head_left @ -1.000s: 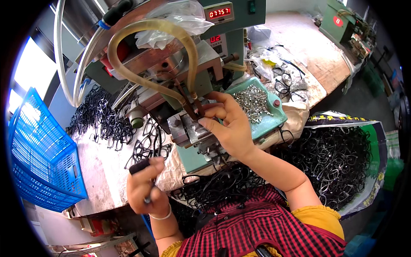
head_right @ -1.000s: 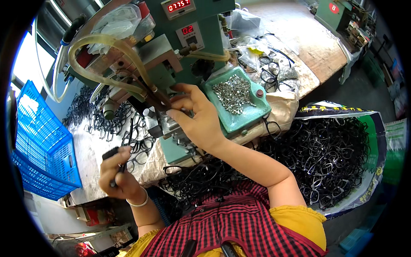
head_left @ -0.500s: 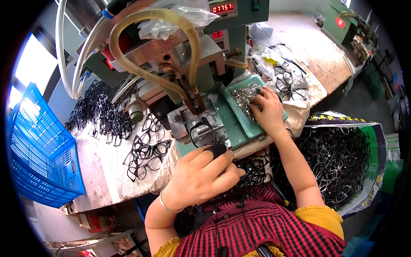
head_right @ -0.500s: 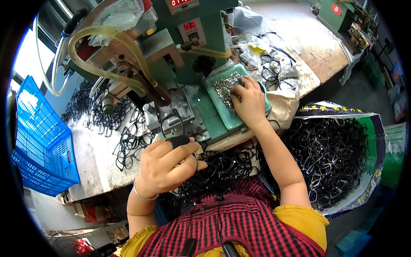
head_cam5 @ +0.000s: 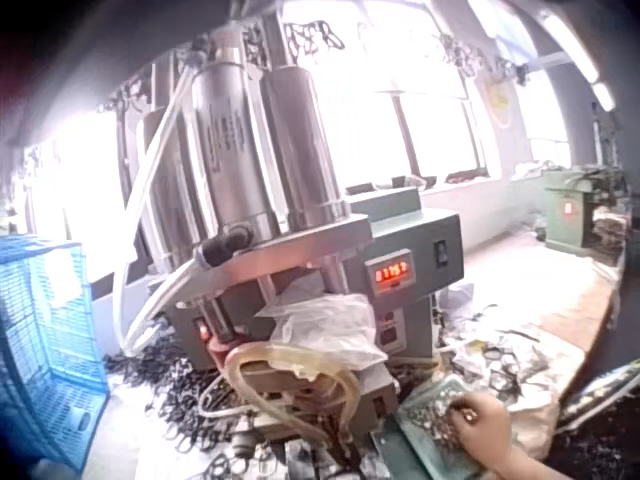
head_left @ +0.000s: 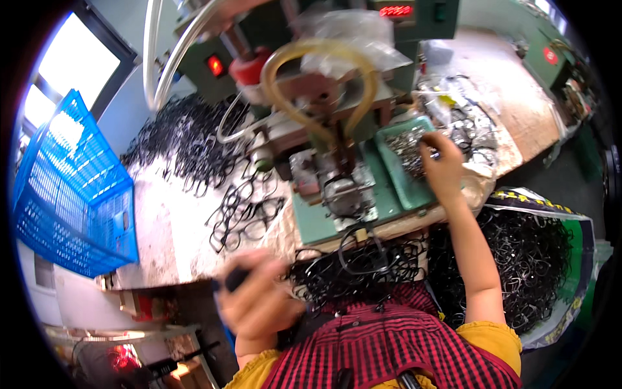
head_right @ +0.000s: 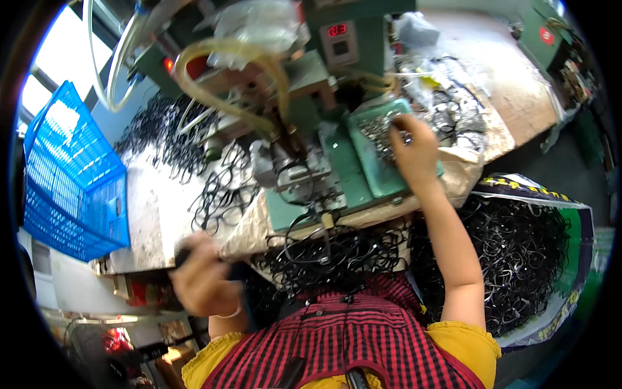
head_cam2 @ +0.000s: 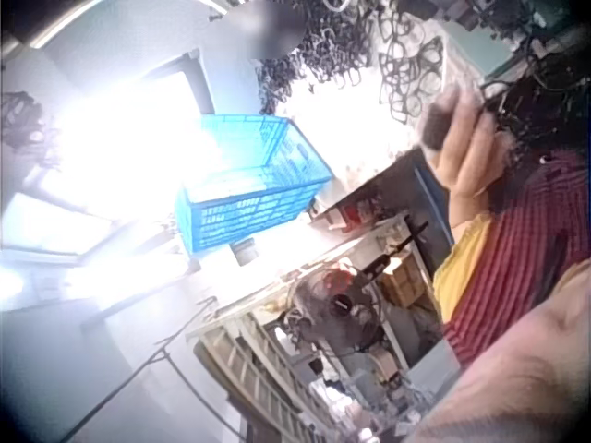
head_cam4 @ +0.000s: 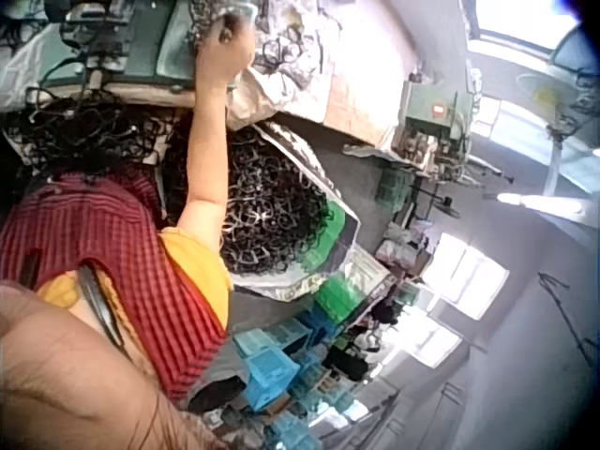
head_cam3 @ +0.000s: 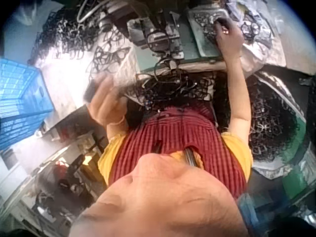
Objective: The person repeatedly picks up black eyeglass frames from a pile, places them into a green machine, and presses a lever to attach small metal screws. The person then removes the assembled frames and places them on the table. The process is repeated continuously.
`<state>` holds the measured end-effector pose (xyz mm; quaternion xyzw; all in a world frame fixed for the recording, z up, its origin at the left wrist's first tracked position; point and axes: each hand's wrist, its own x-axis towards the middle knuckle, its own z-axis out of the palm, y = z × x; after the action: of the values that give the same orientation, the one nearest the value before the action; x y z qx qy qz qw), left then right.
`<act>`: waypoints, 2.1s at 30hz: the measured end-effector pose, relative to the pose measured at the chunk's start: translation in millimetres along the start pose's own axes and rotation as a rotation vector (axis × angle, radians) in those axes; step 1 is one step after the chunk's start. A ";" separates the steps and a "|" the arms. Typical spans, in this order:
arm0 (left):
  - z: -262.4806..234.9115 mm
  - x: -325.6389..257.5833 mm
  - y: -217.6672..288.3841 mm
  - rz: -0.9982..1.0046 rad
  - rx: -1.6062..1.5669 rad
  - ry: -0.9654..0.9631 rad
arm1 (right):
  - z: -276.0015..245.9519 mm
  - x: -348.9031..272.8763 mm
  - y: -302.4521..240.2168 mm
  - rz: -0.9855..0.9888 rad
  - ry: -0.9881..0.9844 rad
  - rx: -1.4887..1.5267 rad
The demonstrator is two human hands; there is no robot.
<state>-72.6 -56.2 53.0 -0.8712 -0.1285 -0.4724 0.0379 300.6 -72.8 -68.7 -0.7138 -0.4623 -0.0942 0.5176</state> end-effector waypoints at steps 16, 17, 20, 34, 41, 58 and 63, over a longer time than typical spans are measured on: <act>87.6 -122.6 -164.3 -0.600 0.654 -0.418 | -37.7 -24.6 -3.7 0.241 0.053 0.151; 84.9 -122.2 -163.9 -0.610 0.608 -0.361 | -51.7 -29.6 -6.7 0.347 0.045 0.205; 71.0 -114.7 -170.9 -0.675 0.448 -0.228 | -65.1 -43.2 -7.0 0.401 0.064 0.247; 104.2 -104.3 -131.7 -1.081 -0.673 0.329 | 23.8 -15.8 -125.5 0.117 -0.125 0.727; 77.8 -13.7 -69.8 -0.628 -0.606 0.498 | 23.0 -12.2 -137.7 0.256 -0.203 0.880; 90.3 38.6 -21.4 0.019 -0.371 -0.202 | -1.1 -16.9 8.0 -0.116 -0.049 -0.326; 90.7 38.0 -21.0 0.018 -0.373 -0.205 | 21.7 8.8 -10.3 -0.155 -0.085 -0.254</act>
<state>15.5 -11.8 33.5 -0.9077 -0.0344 -0.3965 -0.1330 290.2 -49.5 -66.3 -0.7392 -0.5217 -0.1614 0.3942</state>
